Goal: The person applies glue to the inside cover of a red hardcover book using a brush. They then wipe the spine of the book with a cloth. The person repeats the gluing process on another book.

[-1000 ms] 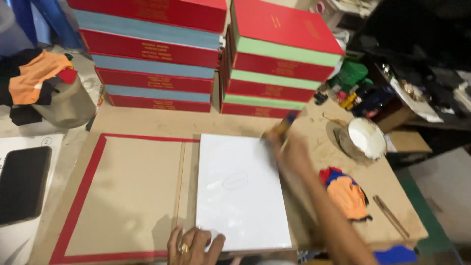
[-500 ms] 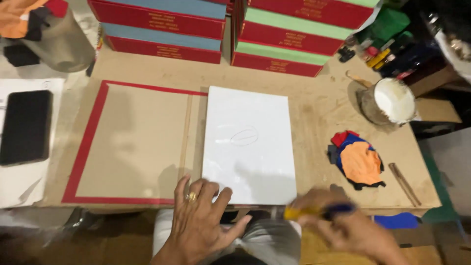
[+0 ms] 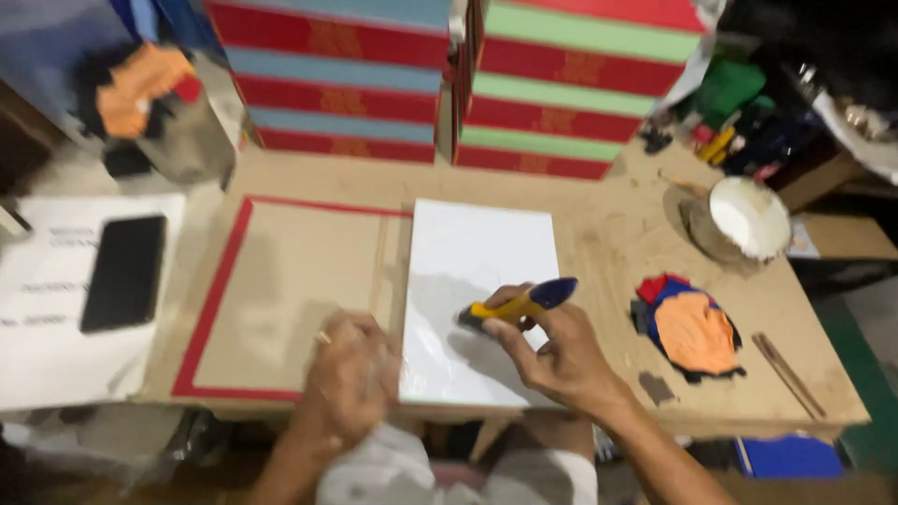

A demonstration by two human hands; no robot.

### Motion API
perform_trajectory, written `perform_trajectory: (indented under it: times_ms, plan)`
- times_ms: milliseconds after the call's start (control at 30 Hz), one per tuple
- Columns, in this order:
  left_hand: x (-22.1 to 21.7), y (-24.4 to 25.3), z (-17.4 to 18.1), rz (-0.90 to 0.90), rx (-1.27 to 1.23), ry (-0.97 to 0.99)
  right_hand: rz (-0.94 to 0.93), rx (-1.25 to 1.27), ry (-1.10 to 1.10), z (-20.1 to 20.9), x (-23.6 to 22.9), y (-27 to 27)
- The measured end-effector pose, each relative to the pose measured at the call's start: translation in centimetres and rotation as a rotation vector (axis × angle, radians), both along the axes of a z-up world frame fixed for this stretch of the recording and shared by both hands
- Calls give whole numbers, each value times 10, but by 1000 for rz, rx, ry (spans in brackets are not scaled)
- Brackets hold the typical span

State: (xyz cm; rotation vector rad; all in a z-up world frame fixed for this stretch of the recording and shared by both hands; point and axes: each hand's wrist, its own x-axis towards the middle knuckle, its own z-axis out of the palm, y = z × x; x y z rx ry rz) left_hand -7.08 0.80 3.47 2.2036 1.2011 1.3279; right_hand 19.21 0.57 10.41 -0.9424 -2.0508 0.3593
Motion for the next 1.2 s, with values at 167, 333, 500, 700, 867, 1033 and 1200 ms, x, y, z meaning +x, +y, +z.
perform_trajectory:
  times_ms: [167, 333, 500, 700, 867, 1033, 1200]
  plan:
    - [8, -14, -10, -52, 161, 104, 235, -137, -59, -20, -13, 27]
    - [10, -21, -29, 14, 62, 129, 196, -254, -84, -56, -19, 124]
    - [12, -21, -22, 35, 166, 80, -236, -383, -192, -20, -25, 205]
    - [12, -2, -36, 80, 374, 56, 123, -531, 45, 1, -17, 90]
    - [17, 3, -27, 72, 406, 125, -343, -230, -139, -21, 69, 117]
    - [21, 13, -78, 175, 490, 93, -914, -156, 429, -57, 200, 142]
    - [15, 15, -100, 267, 174, 274, -695, -96, 1646, -104, 304, 92]
